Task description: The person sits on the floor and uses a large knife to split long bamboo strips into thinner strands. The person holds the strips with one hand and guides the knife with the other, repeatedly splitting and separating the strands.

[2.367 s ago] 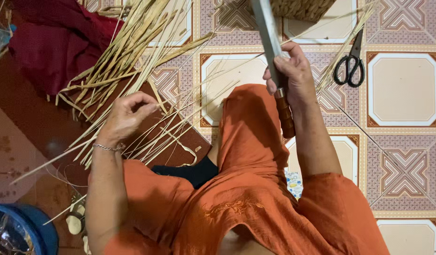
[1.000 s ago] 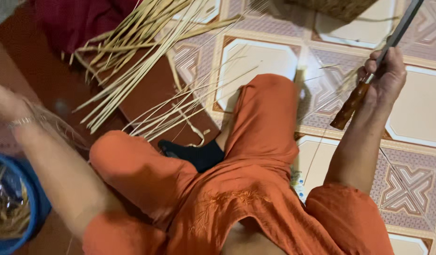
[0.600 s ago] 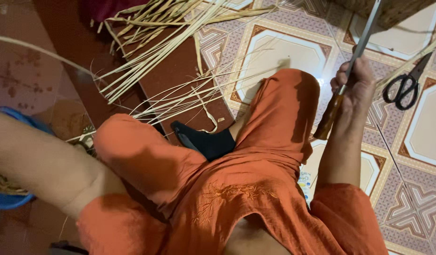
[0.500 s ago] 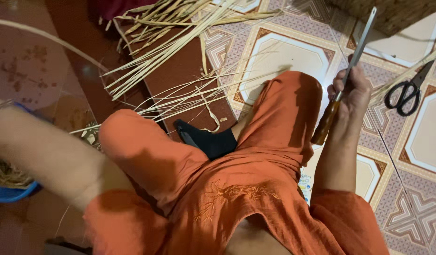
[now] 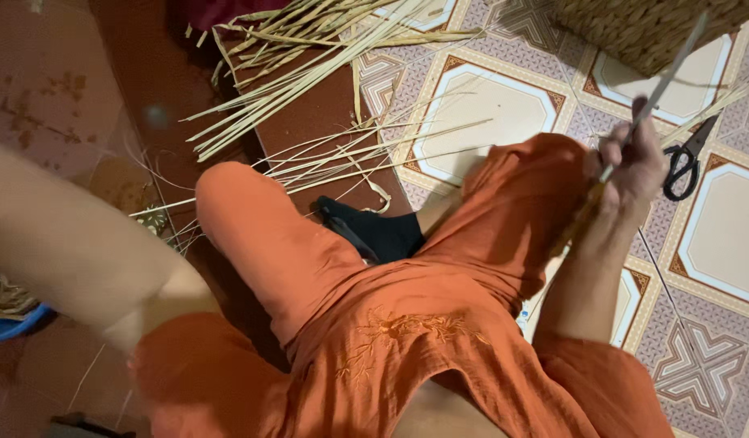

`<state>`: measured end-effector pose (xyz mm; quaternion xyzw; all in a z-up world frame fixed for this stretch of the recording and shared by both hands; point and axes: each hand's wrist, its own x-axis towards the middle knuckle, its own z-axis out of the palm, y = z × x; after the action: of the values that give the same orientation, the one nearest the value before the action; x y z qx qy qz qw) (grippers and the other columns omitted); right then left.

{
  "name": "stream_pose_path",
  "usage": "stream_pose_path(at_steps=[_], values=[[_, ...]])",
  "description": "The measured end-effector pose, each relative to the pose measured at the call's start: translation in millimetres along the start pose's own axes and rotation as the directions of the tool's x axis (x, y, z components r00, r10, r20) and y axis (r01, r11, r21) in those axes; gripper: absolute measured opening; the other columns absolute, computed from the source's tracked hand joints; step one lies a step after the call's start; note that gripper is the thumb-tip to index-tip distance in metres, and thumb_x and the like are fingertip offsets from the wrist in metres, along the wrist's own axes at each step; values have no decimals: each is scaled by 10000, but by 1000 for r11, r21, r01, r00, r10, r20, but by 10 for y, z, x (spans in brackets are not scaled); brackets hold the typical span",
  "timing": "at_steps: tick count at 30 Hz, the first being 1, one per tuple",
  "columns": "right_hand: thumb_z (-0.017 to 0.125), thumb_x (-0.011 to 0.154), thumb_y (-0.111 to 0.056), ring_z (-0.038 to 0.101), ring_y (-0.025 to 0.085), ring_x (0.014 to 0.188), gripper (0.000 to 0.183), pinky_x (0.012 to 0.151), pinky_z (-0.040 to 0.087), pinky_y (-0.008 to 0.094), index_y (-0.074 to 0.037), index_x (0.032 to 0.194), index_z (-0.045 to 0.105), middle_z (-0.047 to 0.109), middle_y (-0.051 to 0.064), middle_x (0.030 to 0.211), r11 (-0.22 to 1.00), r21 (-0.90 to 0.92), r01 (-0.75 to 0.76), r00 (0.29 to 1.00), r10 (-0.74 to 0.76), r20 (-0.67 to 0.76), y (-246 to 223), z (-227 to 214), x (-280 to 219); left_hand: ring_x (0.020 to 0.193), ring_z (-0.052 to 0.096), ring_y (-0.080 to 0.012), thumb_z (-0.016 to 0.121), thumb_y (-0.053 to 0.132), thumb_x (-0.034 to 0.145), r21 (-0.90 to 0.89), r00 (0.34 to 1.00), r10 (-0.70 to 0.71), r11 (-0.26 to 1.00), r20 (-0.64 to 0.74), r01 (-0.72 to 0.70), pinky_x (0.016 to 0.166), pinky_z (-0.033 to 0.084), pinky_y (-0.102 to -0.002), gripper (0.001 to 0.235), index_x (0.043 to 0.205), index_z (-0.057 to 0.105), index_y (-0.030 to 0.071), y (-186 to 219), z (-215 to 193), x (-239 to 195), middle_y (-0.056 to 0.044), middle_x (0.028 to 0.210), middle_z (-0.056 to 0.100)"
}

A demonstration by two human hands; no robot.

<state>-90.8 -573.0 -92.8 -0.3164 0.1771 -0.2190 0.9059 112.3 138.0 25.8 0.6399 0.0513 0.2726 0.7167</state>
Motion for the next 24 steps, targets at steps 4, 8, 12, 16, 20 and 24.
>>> stream_pose_path(at_steps=[4, 8, 12, 16, 20, 24], values=[[626, 1130, -183, 535, 129, 559, 176, 420, 388, 276, -40, 1224, 667, 655, 60, 812, 998, 58, -4, 1000, 3, 29, 182, 267, 335, 822, 758, -244, 543, 16, 1026, -8, 1000, -24, 1000, 2, 24, 783, 663, -413, 145, 1146, 463, 20, -15, 136, -121, -130, 917, 684], [636, 1152, -151, 520, 117, 567, 167, 454, 393, 256, -31, 1253, 694, 658, 68, 826, 999, -9, -48, 999, 48, 17, 528, 275, 395, 790, 765, -249, 529, -10, 1012, 8, 994, -113, 994, -1, 113, 752, 672, -409, 164, 1145, 437, 19, -164, 107, -365, -130, 888, 680], [621, 1065, -153, 551, 123, 577, 200, 496, 435, 291, -65, 1229, 694, 662, 47, 792, 971, 52, -235, 972, 233, 39, 839, 244, 734, 782, 783, -246, 518, -80, 1021, 142, 929, -355, 919, -107, 368, 735, 668, -355, 121, 1106, 480, -4, -413, -218, -707, -153, 905, 703], [602, 1068, -181, 544, 149, 593, 157, 529, 468, 310, -63, 1168, 627, 625, 52, 782, 915, 72, -397, 916, 400, -34, 1217, 162, 1168, 785, 806, -230, 504, -40, 1005, 257, 829, -504, 791, -243, 556, 708, 645, -311, 130, 1120, 566, -36, -717, -609, -893, -185, 924, 724], [566, 1067, -191, 545, 156, 607, 164, 544, 479, 325, -50, 1136, 614, 613, 61, 807, 916, 34, -400, 910, 401, -109, 1493, 97, 1485, 749, 765, -202, 508, -62, 953, 285, 749, -543, 701, -380, 653, 642, 648, -321, 215, 1150, 590, -32, -981, -1035, -951, -150, 951, 712], [538, 1080, -204, 535, 167, 619, 199, 550, 472, 345, -9, 1045, 564, 620, 90, 832, 920, -41, -391, 920, 389, -51, 1689, 176, 1616, 837, 755, -237, 524, 65, 985, 315, 638, -561, 568, -528, 760, 732, 626, -353, 236, 1192, 616, 1, -1168, -1431, -1041, -155, 1004, 726]])
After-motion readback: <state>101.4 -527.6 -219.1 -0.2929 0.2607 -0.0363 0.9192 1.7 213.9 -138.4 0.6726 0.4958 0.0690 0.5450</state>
